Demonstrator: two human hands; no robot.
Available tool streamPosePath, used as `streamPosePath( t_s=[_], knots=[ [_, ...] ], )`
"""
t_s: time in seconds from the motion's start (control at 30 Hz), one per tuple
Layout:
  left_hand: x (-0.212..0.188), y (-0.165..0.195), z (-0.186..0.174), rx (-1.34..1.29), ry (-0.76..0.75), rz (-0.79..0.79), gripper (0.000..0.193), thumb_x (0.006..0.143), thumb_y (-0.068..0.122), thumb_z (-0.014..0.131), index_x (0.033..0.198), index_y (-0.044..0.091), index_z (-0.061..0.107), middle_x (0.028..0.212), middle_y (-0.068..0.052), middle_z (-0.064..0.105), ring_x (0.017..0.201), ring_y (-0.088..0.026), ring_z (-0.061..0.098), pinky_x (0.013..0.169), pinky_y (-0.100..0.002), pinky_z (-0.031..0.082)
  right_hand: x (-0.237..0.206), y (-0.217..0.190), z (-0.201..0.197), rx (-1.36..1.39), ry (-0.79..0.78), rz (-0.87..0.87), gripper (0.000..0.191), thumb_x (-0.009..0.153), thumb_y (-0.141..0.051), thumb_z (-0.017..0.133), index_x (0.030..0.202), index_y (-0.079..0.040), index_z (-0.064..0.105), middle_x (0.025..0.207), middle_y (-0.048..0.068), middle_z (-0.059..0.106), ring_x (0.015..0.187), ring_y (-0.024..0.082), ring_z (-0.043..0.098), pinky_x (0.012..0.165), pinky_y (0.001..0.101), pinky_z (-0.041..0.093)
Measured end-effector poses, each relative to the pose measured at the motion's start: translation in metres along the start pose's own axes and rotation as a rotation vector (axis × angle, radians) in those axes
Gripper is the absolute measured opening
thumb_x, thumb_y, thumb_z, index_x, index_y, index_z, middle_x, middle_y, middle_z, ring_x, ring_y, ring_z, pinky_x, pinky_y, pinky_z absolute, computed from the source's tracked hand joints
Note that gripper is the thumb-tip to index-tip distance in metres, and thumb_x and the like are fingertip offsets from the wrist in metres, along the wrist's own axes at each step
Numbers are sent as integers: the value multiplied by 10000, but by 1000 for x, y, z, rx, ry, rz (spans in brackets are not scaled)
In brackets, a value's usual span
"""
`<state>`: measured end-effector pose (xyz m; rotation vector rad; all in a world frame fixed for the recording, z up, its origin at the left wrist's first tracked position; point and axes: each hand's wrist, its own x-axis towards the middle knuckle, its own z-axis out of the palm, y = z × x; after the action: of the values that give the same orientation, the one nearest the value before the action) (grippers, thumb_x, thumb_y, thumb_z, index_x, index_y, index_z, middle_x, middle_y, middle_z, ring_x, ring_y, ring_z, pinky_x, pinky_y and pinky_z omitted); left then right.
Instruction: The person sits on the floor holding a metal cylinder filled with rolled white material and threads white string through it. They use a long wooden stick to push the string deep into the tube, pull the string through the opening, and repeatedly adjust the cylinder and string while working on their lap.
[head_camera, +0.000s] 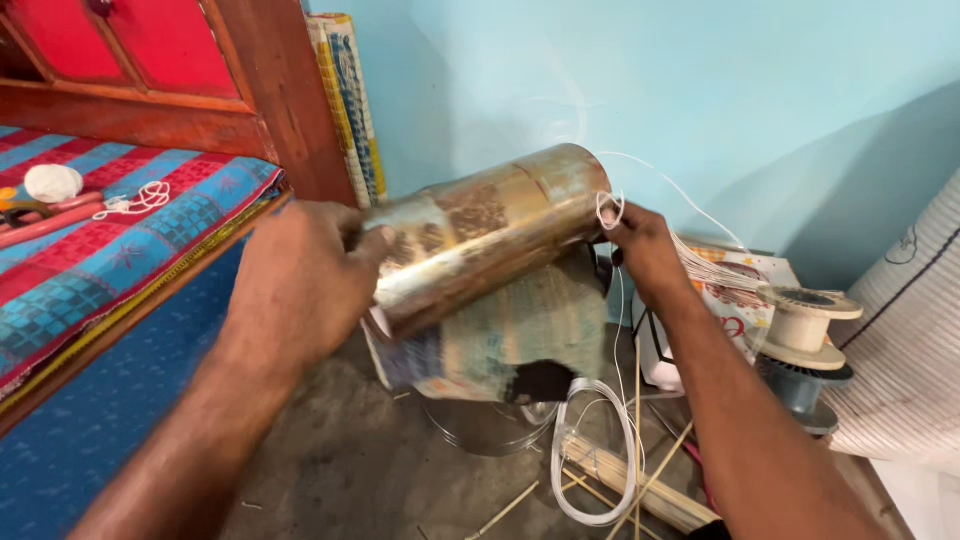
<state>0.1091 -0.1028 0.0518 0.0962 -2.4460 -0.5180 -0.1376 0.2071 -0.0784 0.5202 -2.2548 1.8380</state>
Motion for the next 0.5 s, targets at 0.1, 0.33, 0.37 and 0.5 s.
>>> streamPosePath(
  t_s=[0.1,0.33,0.37,0.5],
  knots=[
    [24,2,-10,178,-98,65,439,977,456,702,890,42,821,783,-212,707,733,-406,702,753,-496,544,7,-17,14,-398,287,-127,586,986,-443,633,1376,-9,580,1152,232,700,980,367,714,824,456,554],
    [85,-37,35,-1048,-944,27,728,865,359,747,1531,175,517,1499,-119,597,1297,-244,606,1067,-344,499,-56,-50,114,-261,291,-200,934,1026,-599,575,1587,71,248,1577,384,336,1466,503,375,1173,481,356],
    [84,-42,39,-1112,-968,-10,758,849,336,765,1535,157,499,1496,-132,590,1295,-257,604,1067,-360,509,-54,-56,116,-208,255,-54,968,970,-629,542,1602,24,208,1589,345,321,1456,469,378,1159,464,351],
    [63,-31,54,-1146,-824,-130,762,827,304,776,1517,125,507,1548,-130,537,1327,-266,594,1078,-359,516,-24,-87,101,-145,56,-161,944,1051,-626,533,1568,105,233,1583,356,369,1473,421,411,1196,436,367]
  ],
)
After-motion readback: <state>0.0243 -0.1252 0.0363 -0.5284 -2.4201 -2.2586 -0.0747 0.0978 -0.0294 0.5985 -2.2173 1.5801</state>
